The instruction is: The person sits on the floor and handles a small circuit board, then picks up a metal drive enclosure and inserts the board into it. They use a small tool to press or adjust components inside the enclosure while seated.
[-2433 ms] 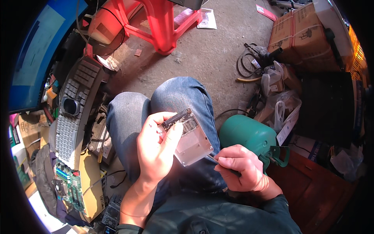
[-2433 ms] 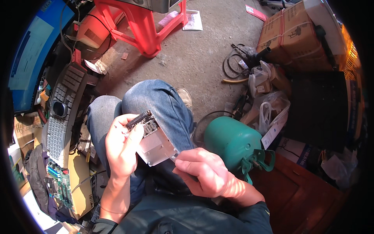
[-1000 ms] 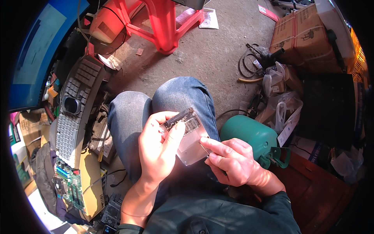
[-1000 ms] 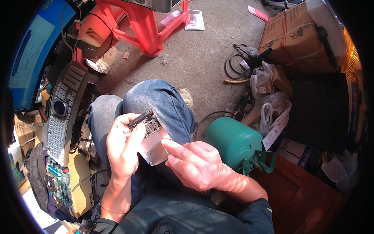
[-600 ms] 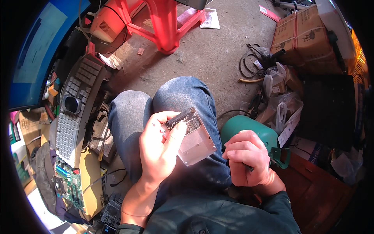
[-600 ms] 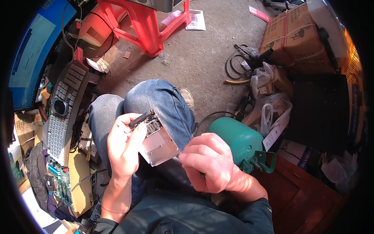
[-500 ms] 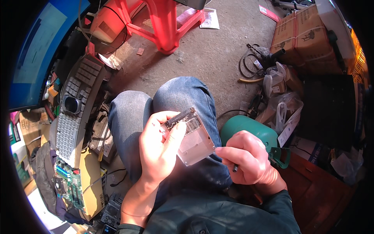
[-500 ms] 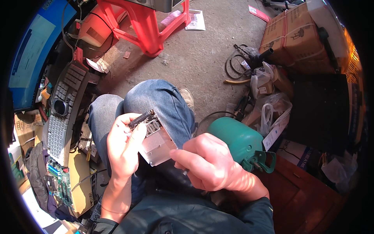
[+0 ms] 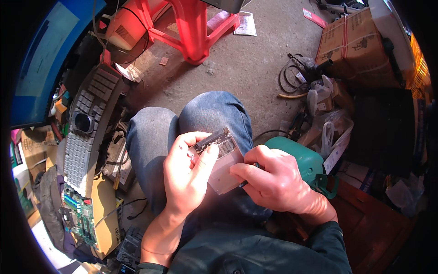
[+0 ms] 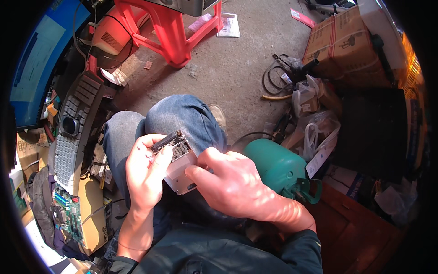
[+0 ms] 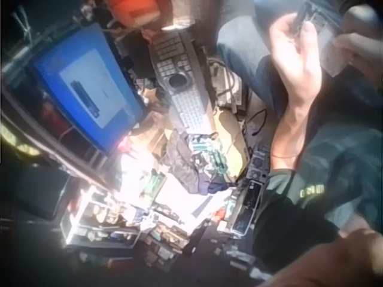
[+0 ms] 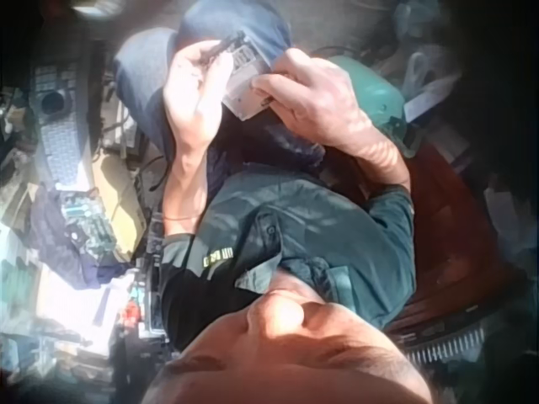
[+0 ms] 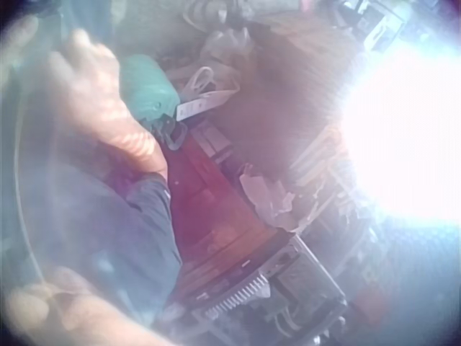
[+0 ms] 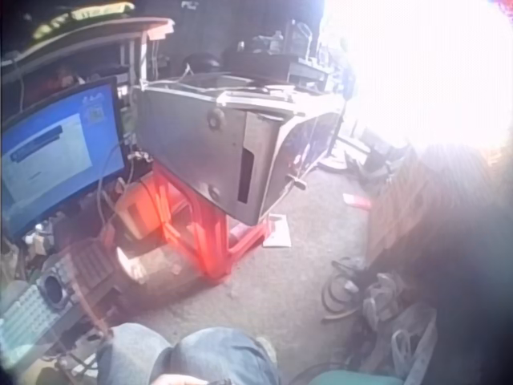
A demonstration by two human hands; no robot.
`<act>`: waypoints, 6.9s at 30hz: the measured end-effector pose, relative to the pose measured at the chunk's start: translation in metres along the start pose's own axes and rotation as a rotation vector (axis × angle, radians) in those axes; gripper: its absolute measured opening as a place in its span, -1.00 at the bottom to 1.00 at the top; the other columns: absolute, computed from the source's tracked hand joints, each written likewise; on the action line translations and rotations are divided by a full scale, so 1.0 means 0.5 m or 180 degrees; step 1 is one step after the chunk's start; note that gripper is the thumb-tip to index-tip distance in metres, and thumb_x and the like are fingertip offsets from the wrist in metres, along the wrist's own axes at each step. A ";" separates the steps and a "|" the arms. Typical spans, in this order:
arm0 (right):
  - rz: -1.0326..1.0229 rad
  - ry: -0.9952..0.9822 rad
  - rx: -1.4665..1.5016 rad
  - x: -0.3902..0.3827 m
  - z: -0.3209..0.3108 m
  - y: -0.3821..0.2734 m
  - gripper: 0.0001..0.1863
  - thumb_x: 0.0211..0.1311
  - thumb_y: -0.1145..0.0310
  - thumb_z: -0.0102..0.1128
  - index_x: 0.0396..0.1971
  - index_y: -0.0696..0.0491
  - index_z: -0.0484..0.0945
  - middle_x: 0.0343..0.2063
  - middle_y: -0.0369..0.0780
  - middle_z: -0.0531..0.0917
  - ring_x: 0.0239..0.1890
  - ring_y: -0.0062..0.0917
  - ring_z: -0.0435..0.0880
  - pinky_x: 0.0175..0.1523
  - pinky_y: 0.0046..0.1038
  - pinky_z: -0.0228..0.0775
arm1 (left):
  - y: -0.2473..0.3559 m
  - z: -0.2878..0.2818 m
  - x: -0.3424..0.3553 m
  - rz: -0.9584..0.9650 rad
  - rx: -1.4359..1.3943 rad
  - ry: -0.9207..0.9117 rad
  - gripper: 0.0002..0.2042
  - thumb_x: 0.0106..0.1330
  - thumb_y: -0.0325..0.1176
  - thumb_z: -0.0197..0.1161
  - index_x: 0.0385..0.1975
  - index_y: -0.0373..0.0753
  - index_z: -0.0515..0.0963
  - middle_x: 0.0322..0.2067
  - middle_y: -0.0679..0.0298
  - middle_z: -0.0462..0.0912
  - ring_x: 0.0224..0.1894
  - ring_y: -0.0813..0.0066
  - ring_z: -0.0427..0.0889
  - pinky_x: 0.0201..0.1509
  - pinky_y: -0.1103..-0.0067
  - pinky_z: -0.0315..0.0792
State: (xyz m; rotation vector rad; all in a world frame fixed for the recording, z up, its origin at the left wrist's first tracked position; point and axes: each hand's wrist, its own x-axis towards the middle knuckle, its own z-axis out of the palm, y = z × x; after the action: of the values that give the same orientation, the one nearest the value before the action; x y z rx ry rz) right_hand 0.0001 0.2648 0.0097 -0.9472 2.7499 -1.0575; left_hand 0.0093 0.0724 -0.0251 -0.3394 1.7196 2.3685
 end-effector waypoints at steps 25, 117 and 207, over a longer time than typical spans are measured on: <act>-0.0324 0.0111 -0.0588 0.045 -0.006 0.026 -0.68 -0.21 0.56 0.30 -0.31 0.13 0.62 -0.43 -0.18 0.57 -0.48 -0.36 0.62 -0.40 -0.40 0.48 | 0.003 -0.002 0.002 -0.0084 0.0000 0.0006 -0.81 0.42 -0.54 0.20 -0.03 -0.40 0.46 -0.34 0.34 0.61 -0.36 0.80 0.52 -0.27 0.78 0.42; 0.0131 0.0836 0.1009 0.006 0.014 0.030 -0.88 0.23 0.62 0.19 -0.23 0.26 0.55 -0.31 0.01 0.72 -0.28 -0.32 0.76 -0.17 -0.43 0.60 | -0.005 -0.006 0.001 0.0013 0.0039 -0.0019 -0.80 0.42 -0.56 0.19 -0.01 -0.41 0.45 -0.29 0.33 0.61 -0.33 0.80 0.54 -0.26 0.78 0.44; 0.0361 0.0233 0.0072 0.055 0.005 0.015 -0.79 -0.01 0.64 0.40 -0.32 0.13 0.66 -0.41 -0.18 0.60 -0.44 -0.39 0.63 -0.35 -0.47 0.50 | -0.008 -0.008 0.005 0.0075 0.0091 -0.0052 -0.83 0.42 -0.53 0.20 -0.05 -0.39 0.47 -0.43 0.39 0.61 -0.46 0.86 0.49 -0.41 0.79 0.38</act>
State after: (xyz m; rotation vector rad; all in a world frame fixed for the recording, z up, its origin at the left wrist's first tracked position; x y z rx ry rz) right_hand -0.0255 0.2519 0.0077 -0.7543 2.8049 -1.1233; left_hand 0.0082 0.0696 -0.0306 -0.2963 1.7579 2.3537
